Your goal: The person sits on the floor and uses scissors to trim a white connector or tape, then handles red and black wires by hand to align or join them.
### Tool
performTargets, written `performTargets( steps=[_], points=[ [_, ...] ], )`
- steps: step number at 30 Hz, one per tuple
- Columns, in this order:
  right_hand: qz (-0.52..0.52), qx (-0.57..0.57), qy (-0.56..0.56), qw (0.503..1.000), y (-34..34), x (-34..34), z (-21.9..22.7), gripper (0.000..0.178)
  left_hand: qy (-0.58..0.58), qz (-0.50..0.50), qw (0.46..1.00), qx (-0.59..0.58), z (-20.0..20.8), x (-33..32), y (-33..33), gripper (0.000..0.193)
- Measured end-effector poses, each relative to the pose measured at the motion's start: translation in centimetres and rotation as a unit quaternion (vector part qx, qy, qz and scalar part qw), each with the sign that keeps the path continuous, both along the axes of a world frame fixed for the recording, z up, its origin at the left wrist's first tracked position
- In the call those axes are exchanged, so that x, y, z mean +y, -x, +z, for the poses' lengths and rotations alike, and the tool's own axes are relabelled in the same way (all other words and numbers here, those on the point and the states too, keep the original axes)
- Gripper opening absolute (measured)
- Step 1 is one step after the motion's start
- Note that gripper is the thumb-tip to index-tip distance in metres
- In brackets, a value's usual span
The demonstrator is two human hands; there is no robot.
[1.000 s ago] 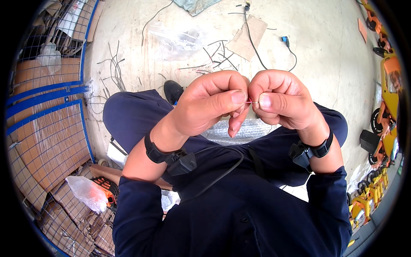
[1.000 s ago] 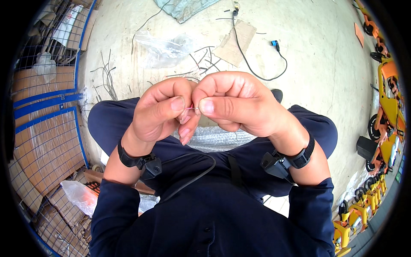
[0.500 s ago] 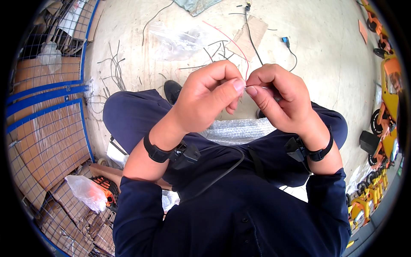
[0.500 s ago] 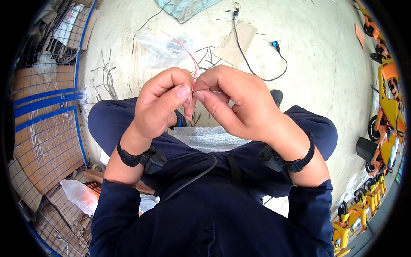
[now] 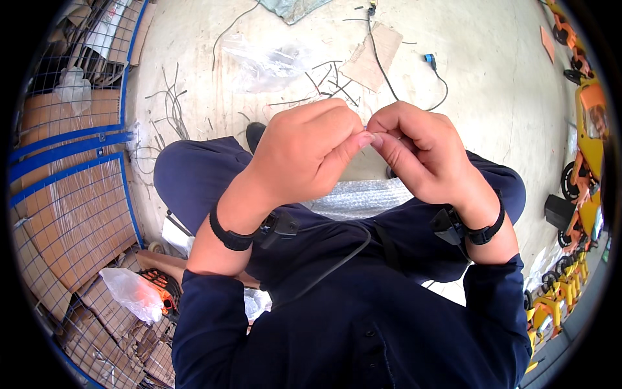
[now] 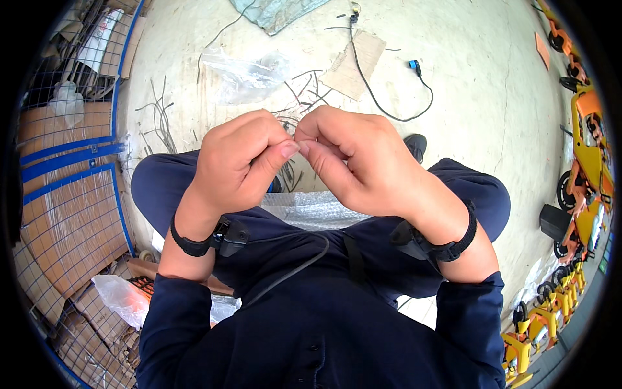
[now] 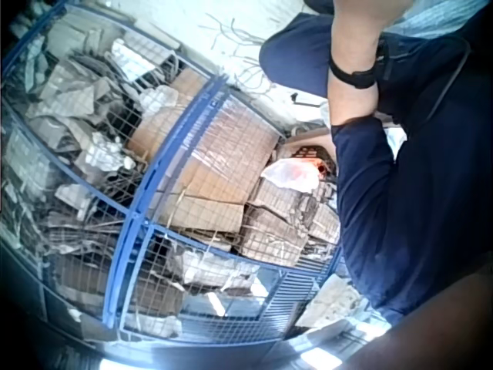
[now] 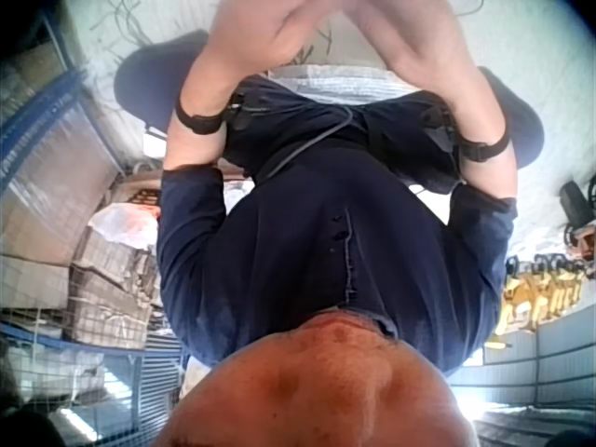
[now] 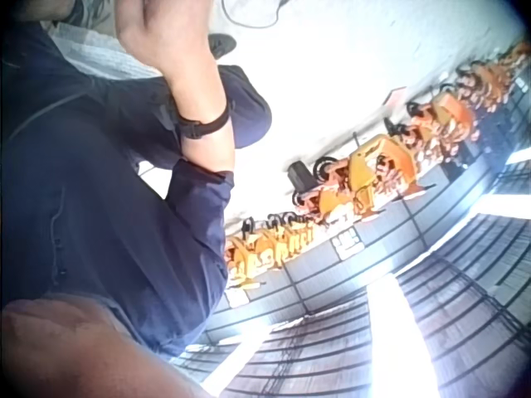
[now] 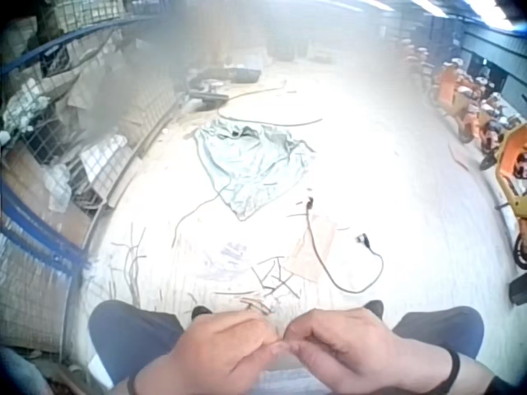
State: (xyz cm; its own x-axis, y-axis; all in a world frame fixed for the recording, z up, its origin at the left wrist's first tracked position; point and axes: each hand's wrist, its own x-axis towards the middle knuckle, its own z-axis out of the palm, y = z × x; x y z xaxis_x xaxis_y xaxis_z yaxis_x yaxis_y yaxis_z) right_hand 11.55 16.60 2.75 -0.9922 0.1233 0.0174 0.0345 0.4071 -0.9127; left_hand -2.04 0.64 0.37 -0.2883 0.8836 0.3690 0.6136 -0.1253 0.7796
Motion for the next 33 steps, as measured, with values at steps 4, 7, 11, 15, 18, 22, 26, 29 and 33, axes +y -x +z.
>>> performTargets(
  steps=[4,7,11,15,18,22,26,29,33],
  points=[
    [0.015,-0.068,0.208,0.976,-0.1,-0.2,0.2,0.005,0.006,-0.037,0.99,-0.139,-0.2,-0.6,0.0,0.015],
    [0.019,-0.051,0.333,0.941,0.0,-0.4,-0.1,0.006,0.052,-0.075,0.927,-0.363,0.3,-0.9,-0.2,0.019],
    [0.031,-0.08,0.458,0.885,0.2,-0.1,0.0,0.009,0.025,-0.084,0.848,-0.523,0.5,-0.8,-1.0,0.021],
    [0.053,-0.06,0.54,0.838,0.1,-0.3,-0.6,0.011,-0.039,-0.128,0.792,-0.596,-0.5,-0.6,-1.7,0.021],
    [0.071,-0.052,0.582,0.809,0.0,-0.3,-1.3,0.012,-0.051,-0.157,0.758,-0.631,-0.6,-0.5,-1.8,0.021],
    [0.081,-0.052,0.612,0.785,0.1,-0.6,-1.6,0.012,-0.053,-0.185,0.717,-0.67,-0.8,-0.4,-1.7,0.021],
    [0.096,-0.042,0.64,0.761,0.1,-0.6,-2.0,0.011,-0.051,-0.18,0.712,-0.677,-0.5,-0.2,-1.9,0.028],
    [0.108,-0.034,0.646,0.755,0.2,-0.6,-2.3,0.012,-0.065,-0.221,0.676,-0.7,-1.1,-0.3,-1.5,0.02],
    [0.091,-0.022,0.573,0.814,0.3,-0.3,-2.0,0.01,-0.049,-0.184,0.73,-0.657,-1.1,-0.3,-1.3,0.021]
  ],
)
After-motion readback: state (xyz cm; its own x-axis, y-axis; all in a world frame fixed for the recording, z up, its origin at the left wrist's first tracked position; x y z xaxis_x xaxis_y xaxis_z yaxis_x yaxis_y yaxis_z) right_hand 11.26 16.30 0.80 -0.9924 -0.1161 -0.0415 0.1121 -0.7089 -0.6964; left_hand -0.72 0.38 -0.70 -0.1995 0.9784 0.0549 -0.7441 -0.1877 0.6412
